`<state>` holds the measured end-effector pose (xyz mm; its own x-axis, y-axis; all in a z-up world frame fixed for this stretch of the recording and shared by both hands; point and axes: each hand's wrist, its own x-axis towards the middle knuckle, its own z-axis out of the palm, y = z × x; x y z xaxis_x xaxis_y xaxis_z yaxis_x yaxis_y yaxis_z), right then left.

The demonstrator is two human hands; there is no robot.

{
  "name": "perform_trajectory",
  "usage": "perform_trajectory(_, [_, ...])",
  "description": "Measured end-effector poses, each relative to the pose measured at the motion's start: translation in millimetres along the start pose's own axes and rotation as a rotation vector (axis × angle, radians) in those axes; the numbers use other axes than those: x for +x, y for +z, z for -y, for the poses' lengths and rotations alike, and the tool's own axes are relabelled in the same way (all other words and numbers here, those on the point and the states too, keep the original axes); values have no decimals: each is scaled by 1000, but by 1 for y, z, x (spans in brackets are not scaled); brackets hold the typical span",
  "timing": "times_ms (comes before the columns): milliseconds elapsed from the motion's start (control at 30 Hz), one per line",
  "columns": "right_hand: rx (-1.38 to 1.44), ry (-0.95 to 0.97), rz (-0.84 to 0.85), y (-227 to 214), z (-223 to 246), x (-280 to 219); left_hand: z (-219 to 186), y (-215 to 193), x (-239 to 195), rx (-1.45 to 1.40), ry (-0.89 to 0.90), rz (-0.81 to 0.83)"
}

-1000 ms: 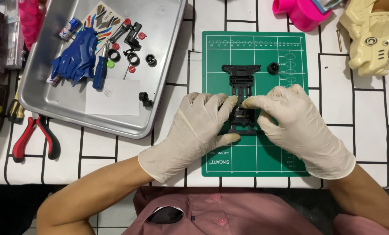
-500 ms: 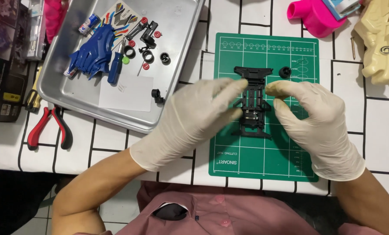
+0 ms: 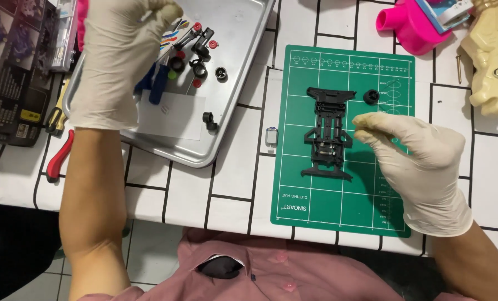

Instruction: Assembling small internal components like gears and bushings into a toy car chassis on a cutting mat.

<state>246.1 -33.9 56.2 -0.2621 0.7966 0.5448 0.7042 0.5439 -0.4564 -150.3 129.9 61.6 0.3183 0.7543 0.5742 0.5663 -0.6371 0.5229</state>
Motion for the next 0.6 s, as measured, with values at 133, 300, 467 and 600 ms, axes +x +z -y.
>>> perform_trajectory(133, [-8, 14, 13, -1, -7, -2, 34, 20, -11, 279, -36, 199])
perform_trajectory(300, [51, 33, 18, -2, -3, 1, 19, 25, -14, 379, -41, 187])
perform_trajectory(467, [8, -34, 12, -4, 4, 8, 29, 32, -17, 397, 138, 154])
perform_trajectory(600, [-23, -59, -4, -1, 2, 6, 34, 37, -18, 389, 154, 159])
